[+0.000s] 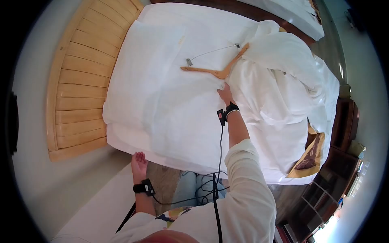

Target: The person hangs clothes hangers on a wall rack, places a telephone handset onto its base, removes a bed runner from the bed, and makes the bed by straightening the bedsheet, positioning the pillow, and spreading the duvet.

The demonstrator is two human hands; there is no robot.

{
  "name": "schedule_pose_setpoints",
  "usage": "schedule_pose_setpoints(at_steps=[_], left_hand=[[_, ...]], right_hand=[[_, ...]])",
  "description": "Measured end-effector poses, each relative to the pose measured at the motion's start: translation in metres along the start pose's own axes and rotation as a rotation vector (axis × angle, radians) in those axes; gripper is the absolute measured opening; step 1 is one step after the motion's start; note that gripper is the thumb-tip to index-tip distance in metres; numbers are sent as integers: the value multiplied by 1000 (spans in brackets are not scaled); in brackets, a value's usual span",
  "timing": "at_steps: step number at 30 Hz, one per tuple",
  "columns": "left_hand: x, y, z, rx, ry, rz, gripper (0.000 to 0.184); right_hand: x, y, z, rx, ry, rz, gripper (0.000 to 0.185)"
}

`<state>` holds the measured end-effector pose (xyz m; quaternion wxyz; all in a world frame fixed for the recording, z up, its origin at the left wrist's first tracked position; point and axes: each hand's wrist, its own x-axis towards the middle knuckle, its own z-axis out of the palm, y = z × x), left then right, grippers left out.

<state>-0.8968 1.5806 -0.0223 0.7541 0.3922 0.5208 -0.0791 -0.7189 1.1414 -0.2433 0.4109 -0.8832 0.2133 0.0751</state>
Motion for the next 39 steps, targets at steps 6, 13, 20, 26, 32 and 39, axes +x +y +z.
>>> schedule_pose_setpoints(at_steps=[6,13,20,26,32,39], left_hand=[[-5,17,-40,131,118,30,18],[-13,17,-13,155,25,14,19],[-29,-16,66,1326,-201,815,34],[-84,-39,101,1740,-377,1256,69],[-54,-8,134,1567,-480,1690,18],[-117,32,184,1513,-782,1813,24]], right_hand=[[-12,26,15,41,-99,67,60],[-59,-34,-3,72,-137,-138,8],[-125,-124,-60,279,-212,-167,14],[-216,-208,-144,357,-525,-167,16],[-227,-237,-211,-11,-427,-752,13],[-287,-259,-291,102,-129,-570,29]])
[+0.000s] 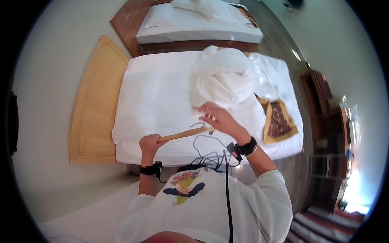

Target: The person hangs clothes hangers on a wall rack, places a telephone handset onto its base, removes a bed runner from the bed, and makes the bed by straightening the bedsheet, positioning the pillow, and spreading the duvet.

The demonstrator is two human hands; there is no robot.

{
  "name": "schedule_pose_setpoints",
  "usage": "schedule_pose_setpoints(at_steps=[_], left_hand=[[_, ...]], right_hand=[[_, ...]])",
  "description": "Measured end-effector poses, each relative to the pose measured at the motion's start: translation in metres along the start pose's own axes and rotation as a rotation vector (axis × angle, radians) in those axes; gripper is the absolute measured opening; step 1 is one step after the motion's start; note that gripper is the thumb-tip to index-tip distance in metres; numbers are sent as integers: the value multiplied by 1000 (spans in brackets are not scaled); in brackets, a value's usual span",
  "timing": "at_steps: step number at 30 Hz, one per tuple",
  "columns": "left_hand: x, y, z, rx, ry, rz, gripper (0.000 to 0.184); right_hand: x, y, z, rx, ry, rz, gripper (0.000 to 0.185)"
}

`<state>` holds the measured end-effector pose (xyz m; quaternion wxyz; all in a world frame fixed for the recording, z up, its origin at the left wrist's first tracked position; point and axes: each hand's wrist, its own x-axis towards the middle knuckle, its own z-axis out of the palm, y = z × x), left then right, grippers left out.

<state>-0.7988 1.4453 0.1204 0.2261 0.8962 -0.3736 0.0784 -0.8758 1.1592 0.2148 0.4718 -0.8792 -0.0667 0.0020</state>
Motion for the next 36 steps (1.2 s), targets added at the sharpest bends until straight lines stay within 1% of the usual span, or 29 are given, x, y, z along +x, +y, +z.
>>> schedule_pose_setpoints(at_steps=[2,3,4,6,7,8,9,10,11,12,13,14,16,17,18,20,22,24,26,27,28,29,30,31,32,34,35,36], left_hand=[[19,3,-6,-204,18,-130,30],[17,2,-10,-175,-68,-87,30],[12,2,-9,-189,-104,-52,30],[23,-1,3,-556,-167,-293,29],[33,3,-7,-567,-236,-302,19],[43,3,-2,-580,-259,-253,19],[52,0,3,-618,-354,-269,18],[60,-3,10,-651,-451,-284,17],[64,-10,23,-744,-476,-288,26],[70,-4,27,-744,-504,-250,26],[74,5,32,-767,-562,-238,27],[82,14,35,-782,-621,-221,27],[100,31,37,-769,-685,-132,27],[105,40,39,-742,-737,-61,26],[111,47,42,-715,-787,11,25],[130,74,59,-747,-877,139,23],[139,89,55,-750,-886,314,23],[149,101,61,-768,-889,385,23],[147,134,85,-1088,-707,397,22],[150,150,104,-1074,-852,398,28],[144,167,125,-1058,-868,423,28],[134,183,148,-1166,-898,311,34],[132,199,156,-1270,-928,194,40],[140,204,163,-1212,-1005,251,48],[138,211,174,-1236,-1009,275,48],[130,226,174,-1224,-1128,167,46],[121,233,195,-1260,-1060,272,44],[118,259,190,-1257,-1066,266,44]], right_hand=[[-12,-2,-27,-44,222,52,41],[-28,-7,-25,-78,174,119,46],[-48,-1,-22,-133,269,119,38],[-86,-5,-22,-97,333,342,34],[-101,-5,-20,-101,381,364,34],[-115,-2,-20,-182,437,444,31],[-129,1,-18,-263,487,526,29],[-143,1,-14,-275,528,553,29],[-157,-1,-2,-103,646,593,27],[-169,-5,8,70,764,622,25],[-178,-11,17,194,899,602,20],[-192,-14,25,195,948,615,20],[-223,-18,45,349,1005,724,19],[-232,-27,58,383,1109,763,20],[-238,-35,69,382,1150,784,20],[-254,-50,91,402,1411,800,20],[-263,-54,98,342,1446,782,20],[-269,-70,116,315,1695,792,20],[-296,-73,117,323,1773,772,19],[-317,-72,115,340,1825,752,19],[-334,-76,112,352,1854,747,19],[-350,-85,105,268,1863,821,19],[-358,-90,101,185,1869,896,18],[-360,-90,101,177,1898,861,19],[-361,-93,103,143,1916,857,19],[-359,-99,108,130,1948,829,20],[-367,-99,104,135,1946,838,20],[-384,-97,94,162,1947,809,20]])
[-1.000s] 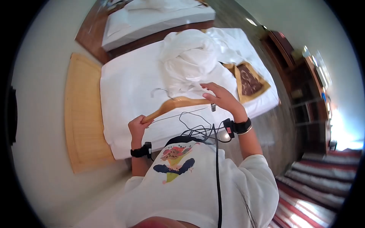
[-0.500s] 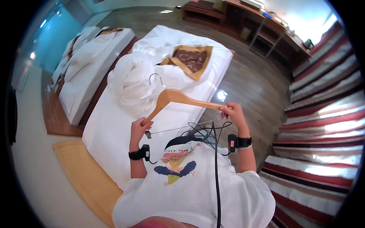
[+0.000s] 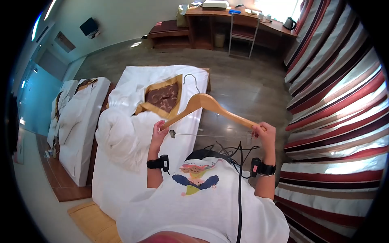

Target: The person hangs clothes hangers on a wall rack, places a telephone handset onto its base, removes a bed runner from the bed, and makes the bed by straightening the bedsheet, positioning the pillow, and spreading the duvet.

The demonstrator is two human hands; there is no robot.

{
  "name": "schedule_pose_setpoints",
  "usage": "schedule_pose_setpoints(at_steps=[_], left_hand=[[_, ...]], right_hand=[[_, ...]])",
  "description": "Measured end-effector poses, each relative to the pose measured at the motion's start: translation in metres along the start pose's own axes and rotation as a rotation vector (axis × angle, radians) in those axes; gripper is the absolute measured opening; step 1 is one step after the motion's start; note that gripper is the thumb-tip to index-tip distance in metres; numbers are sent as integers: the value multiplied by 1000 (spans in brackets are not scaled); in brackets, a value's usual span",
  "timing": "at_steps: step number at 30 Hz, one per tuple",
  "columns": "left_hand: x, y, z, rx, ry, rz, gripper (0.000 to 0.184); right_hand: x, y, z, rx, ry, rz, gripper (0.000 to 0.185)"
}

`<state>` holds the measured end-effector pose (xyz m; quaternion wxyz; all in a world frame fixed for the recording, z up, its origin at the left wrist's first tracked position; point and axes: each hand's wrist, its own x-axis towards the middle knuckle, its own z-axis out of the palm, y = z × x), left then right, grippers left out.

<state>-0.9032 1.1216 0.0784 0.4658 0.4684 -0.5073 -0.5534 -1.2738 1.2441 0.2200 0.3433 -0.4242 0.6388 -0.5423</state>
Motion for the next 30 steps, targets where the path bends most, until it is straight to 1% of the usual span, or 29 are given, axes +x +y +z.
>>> schedule_pose_setpoints(at_steps=[2,3,4,6,7,8,10,11,12,14,15,18,20,22,24,26,30], left_hand=[[34,41,41,-169,-72,-149,39],[42,50,52,-252,-51,-94,34],[48,52,56,-255,-45,-96,34],[58,53,55,-520,-39,-84,33],[62,56,58,-494,-4,-55,37],[67,57,60,-501,10,-58,37],[82,56,60,-318,97,-18,44],[93,52,59,-297,170,-38,50],[102,51,60,-301,185,-36,50],[125,52,61,-342,233,-26,49],[140,55,63,-363,249,-72,49],[188,54,70,-388,257,-25,49],[216,61,75,-399,248,-58,49],[248,67,82,-365,181,69,49],[278,76,91,-366,154,48,50],[304,81,102,-344,110,82,51],[360,73,119,-394,99,53,49]], right_hand=[[41,-2,-24,26,-13,12,20],[59,-3,-32,19,-31,50,20],[72,-3,-36,12,-50,89,19],[95,-1,-31,38,-107,120,18],[108,-1,-29,62,-163,153,17],[121,-3,-25,54,-176,156,17],[149,-6,-13,-96,-299,150,13],[166,-2,-9,-65,-368,121,14],[181,2,-5,-70,-383,119,14],[212,8,5,21,-439,78,19],[228,7,8,20,-451,74,19],[270,0,16,-52,-453,37,18],[291,-2,17,-56,-388,84,17],[305,-10,21,-13,-341,99,17],[321,-14,21,28,-291,122,18],[340,-12,14,16,-244,153,17],[390,-4,3,-68,-248,218,16]])
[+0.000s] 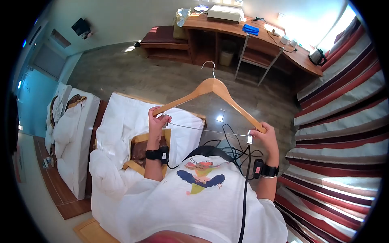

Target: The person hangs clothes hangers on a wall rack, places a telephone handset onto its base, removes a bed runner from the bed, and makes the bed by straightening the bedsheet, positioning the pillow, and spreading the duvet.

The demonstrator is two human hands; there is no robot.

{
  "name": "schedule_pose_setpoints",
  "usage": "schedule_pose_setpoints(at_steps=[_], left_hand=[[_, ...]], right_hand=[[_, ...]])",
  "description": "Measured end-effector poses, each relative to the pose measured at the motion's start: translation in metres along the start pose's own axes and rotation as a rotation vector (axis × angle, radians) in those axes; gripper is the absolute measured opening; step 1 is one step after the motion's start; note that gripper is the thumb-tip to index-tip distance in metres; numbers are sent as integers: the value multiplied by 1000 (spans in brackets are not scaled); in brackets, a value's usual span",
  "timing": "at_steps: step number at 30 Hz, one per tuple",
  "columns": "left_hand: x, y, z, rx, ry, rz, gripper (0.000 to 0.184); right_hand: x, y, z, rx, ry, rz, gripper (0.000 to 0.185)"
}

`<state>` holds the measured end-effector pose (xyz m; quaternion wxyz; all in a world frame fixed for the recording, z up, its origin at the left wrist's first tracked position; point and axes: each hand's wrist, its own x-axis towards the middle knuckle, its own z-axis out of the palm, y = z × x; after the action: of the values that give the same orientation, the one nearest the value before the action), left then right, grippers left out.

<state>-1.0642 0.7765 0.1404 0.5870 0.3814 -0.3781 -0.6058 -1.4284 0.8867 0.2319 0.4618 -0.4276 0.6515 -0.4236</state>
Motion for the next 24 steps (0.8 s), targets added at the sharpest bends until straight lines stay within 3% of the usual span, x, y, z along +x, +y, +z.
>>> schedule_pose_setpoints(at_steps=[3,5,11,18,24], left_hand=[[34,-7,12,14,25,12,49],[57,-12,17,9,42,32,48],[107,-7,21,-5,241,148,46],[110,4,2,10,620,330,42],[128,10,-31,-16,848,365,39]], right_hand=[[41,-14,-11,-5,-104,85,18],[79,-19,-14,-100,-129,-76,19],[204,-49,0,-21,-294,-80,20],[320,-83,68,-22,-638,-68,19],[409,-98,156,-30,-861,-119,19]])
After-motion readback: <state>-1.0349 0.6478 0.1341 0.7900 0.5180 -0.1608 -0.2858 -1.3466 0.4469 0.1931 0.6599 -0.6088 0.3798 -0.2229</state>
